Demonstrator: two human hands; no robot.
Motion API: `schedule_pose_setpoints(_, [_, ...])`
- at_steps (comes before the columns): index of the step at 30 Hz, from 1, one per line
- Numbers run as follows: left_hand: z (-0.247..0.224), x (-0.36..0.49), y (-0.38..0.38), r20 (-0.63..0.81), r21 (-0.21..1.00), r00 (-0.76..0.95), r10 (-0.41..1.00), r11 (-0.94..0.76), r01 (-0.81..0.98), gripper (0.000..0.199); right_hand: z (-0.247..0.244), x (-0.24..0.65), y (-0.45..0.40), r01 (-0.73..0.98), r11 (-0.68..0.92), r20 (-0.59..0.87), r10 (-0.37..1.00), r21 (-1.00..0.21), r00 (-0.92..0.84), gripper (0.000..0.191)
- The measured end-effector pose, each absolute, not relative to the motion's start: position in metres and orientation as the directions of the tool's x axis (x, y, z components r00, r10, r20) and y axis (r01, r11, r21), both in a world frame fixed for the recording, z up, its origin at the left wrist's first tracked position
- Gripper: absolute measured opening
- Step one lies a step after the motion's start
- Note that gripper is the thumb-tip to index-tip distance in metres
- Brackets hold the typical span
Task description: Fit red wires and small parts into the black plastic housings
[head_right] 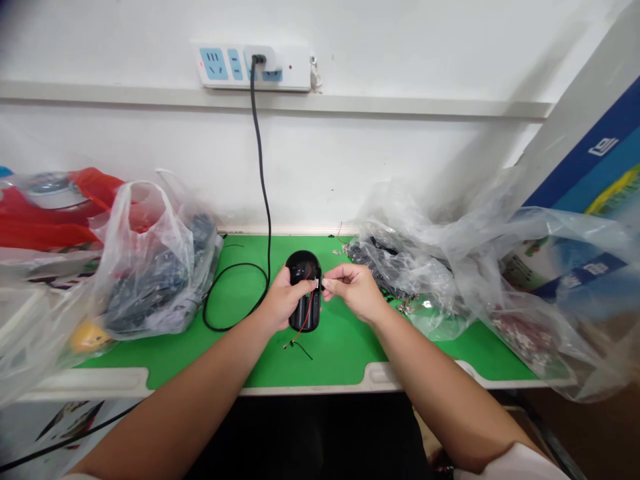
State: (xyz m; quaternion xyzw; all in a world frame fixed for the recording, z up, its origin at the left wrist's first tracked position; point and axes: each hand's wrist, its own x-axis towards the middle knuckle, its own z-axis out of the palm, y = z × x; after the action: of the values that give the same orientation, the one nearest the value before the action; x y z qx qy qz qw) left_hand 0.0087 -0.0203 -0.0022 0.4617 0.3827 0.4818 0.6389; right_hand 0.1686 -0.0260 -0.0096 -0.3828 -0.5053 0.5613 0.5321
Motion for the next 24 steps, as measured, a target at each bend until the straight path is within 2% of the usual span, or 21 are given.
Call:
schedule_pose_setpoints(6, [-0.0007, 0.0113, -0.0231, -0.077, 0.947, 0.224, 0.971, 0.141, -0.289, 0.048, -0.0118, 0.1664, -0.0265, -0.194, 0.118, 0.142, 0.983, -0.974, -0.117, 0.024])
schedule_pose_setpoints(12, [0.0029, 0.0110, -0.0248, -0.133, 0.928, 0.236, 0.963, 0.205, -0.312, 0.048, -0.0090, 0.1640, -0.0278, -0.233, 0.112, 0.141, 0.984, -0.966, -0.113, 0.021])
schedule_pose_setpoints(20, [0.0079, 0.0101, -0.0227, -0.128, 0.918, 0.245, 0.961, 0.209, -0.338, 0.048, -0.0074, 0.1685, -0.0256, -0.225, 0.068, 0.106, 0.982, -0.972, -0.158, 0.021])
schedule_pose_setpoints(24, [0.0077, 0.0101, -0.0251, -0.161, 0.911, 0.282, 0.946, 0.252, -0.326, 0.050, -0.0066, 0.1700, -0.0258, -0.183, 0.133, 0.163, 0.973, -0.974, -0.161, 0.018])
